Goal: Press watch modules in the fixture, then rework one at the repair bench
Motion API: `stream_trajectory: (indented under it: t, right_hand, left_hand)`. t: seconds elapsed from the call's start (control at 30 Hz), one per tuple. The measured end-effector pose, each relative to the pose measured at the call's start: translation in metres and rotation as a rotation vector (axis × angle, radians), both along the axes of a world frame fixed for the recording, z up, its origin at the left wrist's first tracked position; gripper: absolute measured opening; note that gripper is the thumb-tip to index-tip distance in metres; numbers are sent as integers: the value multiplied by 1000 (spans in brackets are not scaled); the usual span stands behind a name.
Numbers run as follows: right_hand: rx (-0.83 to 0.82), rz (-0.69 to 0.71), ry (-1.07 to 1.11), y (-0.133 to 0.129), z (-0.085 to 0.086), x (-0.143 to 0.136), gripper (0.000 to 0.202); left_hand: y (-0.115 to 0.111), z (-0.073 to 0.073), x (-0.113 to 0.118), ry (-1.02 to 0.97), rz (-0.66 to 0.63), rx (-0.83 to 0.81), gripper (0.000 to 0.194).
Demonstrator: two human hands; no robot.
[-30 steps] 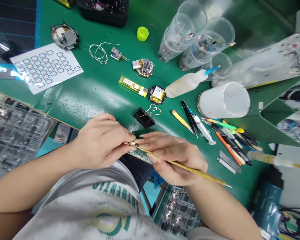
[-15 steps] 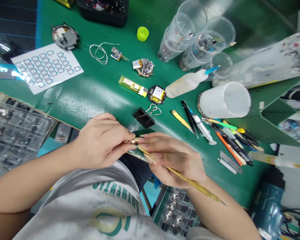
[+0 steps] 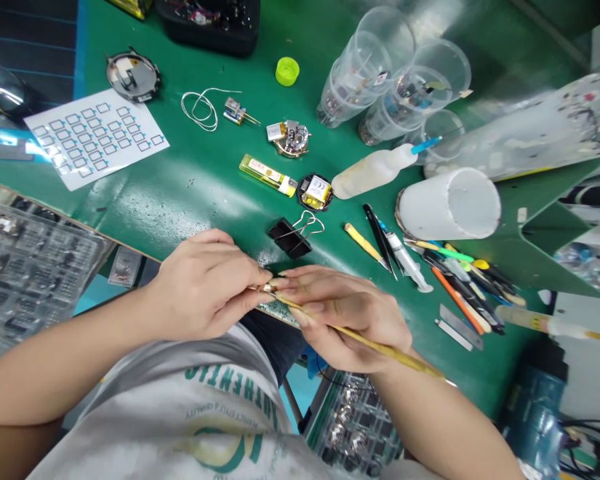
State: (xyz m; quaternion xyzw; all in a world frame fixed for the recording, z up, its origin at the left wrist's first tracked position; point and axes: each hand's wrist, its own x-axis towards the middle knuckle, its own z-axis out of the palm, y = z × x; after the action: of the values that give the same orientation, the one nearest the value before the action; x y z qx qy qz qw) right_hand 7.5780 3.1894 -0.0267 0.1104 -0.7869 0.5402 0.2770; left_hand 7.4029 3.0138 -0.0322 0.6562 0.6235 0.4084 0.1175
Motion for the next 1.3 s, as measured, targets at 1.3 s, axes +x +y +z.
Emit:
stream_trajectory:
  t: [1.3]
  right_hand:
    - [58, -25, 20, 0, 4, 1, 32]
  left_hand:
    - [1, 1, -1, 12, 5, 1, 8]
